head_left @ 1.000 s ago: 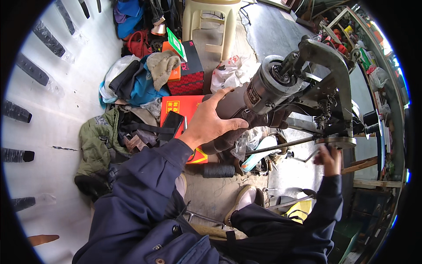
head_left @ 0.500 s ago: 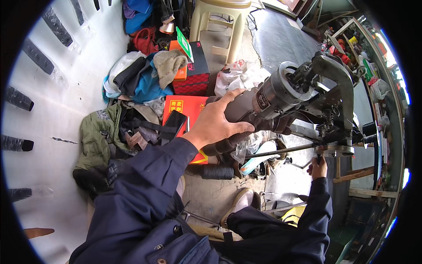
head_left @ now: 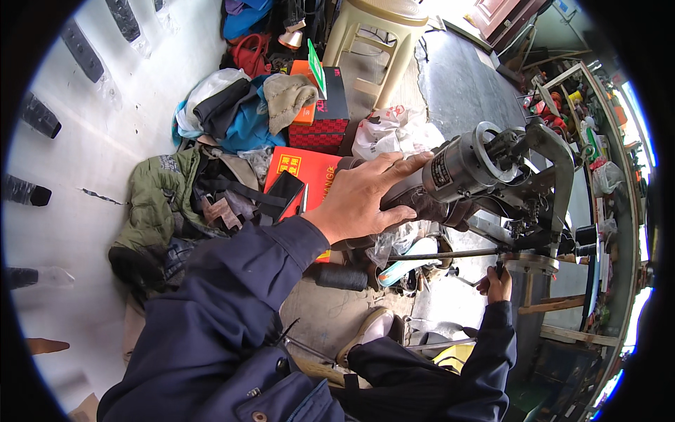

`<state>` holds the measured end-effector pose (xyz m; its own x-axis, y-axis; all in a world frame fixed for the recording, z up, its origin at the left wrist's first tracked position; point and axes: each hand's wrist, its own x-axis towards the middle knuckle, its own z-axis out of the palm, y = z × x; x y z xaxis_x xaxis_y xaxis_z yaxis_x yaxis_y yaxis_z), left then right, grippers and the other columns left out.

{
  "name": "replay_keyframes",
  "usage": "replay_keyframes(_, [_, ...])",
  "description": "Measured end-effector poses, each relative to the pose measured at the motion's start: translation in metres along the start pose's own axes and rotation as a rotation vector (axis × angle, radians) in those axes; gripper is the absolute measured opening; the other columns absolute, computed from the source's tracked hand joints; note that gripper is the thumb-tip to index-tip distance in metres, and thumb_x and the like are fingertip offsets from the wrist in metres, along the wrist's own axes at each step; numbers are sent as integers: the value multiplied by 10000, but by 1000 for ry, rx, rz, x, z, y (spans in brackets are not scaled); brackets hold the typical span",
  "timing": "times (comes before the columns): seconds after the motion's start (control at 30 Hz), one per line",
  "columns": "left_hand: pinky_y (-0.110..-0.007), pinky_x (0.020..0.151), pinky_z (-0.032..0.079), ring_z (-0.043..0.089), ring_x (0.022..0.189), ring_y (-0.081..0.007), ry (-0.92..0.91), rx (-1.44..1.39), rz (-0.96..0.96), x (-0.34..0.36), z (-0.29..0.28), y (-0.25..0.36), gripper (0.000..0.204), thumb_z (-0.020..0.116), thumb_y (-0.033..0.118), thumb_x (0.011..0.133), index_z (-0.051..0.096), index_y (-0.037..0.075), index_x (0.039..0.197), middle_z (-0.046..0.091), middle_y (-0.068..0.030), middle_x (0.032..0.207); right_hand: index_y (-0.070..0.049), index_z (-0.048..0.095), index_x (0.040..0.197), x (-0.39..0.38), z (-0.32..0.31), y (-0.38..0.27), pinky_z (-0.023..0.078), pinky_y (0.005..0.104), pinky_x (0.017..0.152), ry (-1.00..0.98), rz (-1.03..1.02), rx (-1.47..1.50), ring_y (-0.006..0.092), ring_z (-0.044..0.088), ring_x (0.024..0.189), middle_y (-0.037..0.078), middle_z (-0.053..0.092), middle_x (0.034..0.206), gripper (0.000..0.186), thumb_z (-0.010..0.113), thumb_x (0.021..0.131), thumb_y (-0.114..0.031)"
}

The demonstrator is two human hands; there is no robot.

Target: The person sews a brown slipper using a sewing machine, then trims the thread with scissors. They inspect the finished slipper and handle a green jacket and a grey cloth.

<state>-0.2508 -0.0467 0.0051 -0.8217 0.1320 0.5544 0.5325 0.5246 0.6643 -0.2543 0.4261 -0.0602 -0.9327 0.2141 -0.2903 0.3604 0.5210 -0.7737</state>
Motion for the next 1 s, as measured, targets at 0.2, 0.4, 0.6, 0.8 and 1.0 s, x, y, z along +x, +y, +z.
replay_keyframes(0.2, [-437, 874, 577, 640, 1180, -362, -44, 86, -6, -2, 2, -8, 947, 845, 387, 786, 355, 304, 1593, 589, -145, 1378, -7, 558, 1029, 1, 0, -1, 458, 292, 441, 2, -6, -5, 176, 622, 489, 75, 615, 634, 180, 572, 1015, -186])
replay_keyframes(0.4, [-402, 929, 552, 605, 1258, -309, -1, -377, -563, -16, 8, -11, 1116, 908, 511, 712, 349, 105, 1589, 515, -218, 1492, -2, 555, 1001, 1, 0, -1, 468, 302, 446, -11, -27, 26, 179, 616, 490, 83, 614, 621, 189, 582, 1011, -190])
replay_keyframes(0.6, [-327, 1011, 491, 611, 1187, -210, -175, -824, -881, -15, 1, -14, 1032, 957, 398, 688, 475, -53, 1481, 638, -183, 1333, 2, 572, 941, -15, 1, -28, 499, 303, 474, -56, -54, 130, 180, 621, 512, 72, 600, 614, 197, 609, 997, -183])
replay_keyframes(0.8, [-307, 989, 498, 646, 1097, -180, -111, -720, -717, -6, 4, -20, 921, 954, 324, 699, 538, -48, 1432, 691, -133, 1236, -51, 627, 957, -18, -75, -55, 438, 247, 483, 299, -359, 72, 112, 545, 498, 12, 599, 655, 145, 639, 998, -190])
replay_keyframes(1.0, [-294, 1024, 465, 586, 1181, -163, -167, -758, -694, 0, -5, -17, 858, 948, 287, 711, 555, 17, 1424, 643, -76, 1276, -95, 536, 901, 31, -123, 11, 342, 262, 401, 501, -189, 105, 92, 479, 464, -14, 480, 602, 115, 579, 1007, -86])
